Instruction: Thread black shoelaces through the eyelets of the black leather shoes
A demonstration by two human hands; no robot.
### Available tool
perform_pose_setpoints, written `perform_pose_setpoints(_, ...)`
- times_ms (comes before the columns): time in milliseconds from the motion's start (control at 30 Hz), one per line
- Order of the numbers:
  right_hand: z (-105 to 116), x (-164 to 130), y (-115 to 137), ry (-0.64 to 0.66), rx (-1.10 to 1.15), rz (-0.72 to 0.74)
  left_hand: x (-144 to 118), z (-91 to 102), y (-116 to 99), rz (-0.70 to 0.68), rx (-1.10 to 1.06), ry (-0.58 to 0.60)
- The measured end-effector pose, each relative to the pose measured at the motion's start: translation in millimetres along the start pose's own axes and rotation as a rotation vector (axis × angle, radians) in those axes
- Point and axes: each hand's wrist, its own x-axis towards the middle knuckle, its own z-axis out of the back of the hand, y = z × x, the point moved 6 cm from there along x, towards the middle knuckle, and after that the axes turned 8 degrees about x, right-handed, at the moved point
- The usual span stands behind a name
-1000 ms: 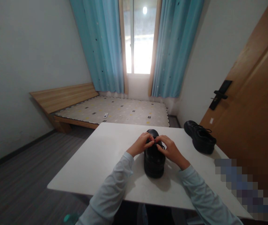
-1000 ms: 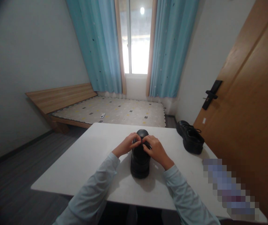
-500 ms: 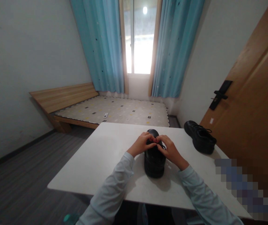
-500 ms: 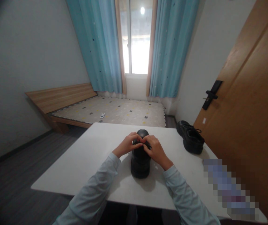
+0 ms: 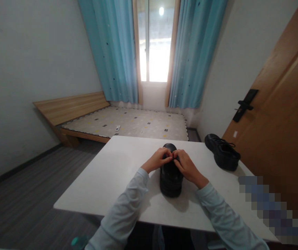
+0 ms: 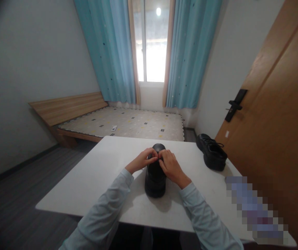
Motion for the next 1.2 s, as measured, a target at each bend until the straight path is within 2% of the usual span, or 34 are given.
perform_pose_setpoints(233,0.5,2.0,4.5,0.039,-0.048,0.034,-0.8,1.5,0.0,-0.004,0.029,-0.028)
perform_pose_setpoints(533,0.0,1.5,3.9,0.031,0.035,0.001,-1.7,0.9,0.3,0.013,0.051,-0.031)
perform_pose_setpoints(967,0.3,-0.5,-10.5,-0.126,0.404,-0.156,-4.0,0.4,0.3,-0.004,0.046,0.021)
perform_pose_setpoints(1200,4.3,0.2,-15.9,-0.23,0.552,-0.172,-4.4,1.1,-1.7,-0.015,0.055,0.016)
